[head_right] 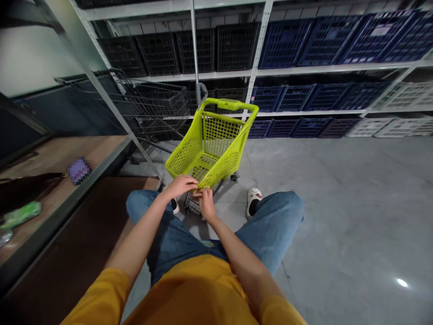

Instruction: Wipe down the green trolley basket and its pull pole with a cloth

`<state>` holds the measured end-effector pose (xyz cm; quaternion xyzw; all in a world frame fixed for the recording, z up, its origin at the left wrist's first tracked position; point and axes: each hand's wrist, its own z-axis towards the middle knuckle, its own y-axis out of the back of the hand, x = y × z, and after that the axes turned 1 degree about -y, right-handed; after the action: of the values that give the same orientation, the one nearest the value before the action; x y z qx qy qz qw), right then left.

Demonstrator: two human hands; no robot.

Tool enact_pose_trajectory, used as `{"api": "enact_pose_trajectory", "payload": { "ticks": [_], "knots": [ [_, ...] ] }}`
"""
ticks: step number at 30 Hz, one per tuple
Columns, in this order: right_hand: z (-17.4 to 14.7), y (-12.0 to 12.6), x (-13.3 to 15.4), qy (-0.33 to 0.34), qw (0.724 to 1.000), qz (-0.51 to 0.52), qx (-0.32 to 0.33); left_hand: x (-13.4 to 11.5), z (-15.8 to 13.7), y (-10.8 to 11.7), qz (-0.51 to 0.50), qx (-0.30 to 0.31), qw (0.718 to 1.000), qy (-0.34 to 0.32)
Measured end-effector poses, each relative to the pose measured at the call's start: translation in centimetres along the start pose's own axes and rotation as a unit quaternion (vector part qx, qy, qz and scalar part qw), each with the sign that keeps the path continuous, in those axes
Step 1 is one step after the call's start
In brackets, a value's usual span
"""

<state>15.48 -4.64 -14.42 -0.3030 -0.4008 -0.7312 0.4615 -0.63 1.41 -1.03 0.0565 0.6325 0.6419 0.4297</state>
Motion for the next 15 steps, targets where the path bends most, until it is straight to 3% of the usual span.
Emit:
{"api": "enact_pose_trajectory", "payload": {
  "ticks": [4,9,15],
  "knots": [
    [-0.6,-0.2,-0.3,-0.057,0.998,0.021,-0.005,1.0,0.3,0.2,-0.027,0.016,0.999,-0.015],
    [1.3,1.5,2.0,-0.036,0.997,0.026,-0.058,1.3,0.6,0.1,-0.038,0.017,0.999,-0.029],
    [0.0,0.8,-1.1,-0.108,0.993,0.038,-0.023,1.6,0.4,0.1,-0.055,-0.003,0.998,-0.032]
  ]
}}
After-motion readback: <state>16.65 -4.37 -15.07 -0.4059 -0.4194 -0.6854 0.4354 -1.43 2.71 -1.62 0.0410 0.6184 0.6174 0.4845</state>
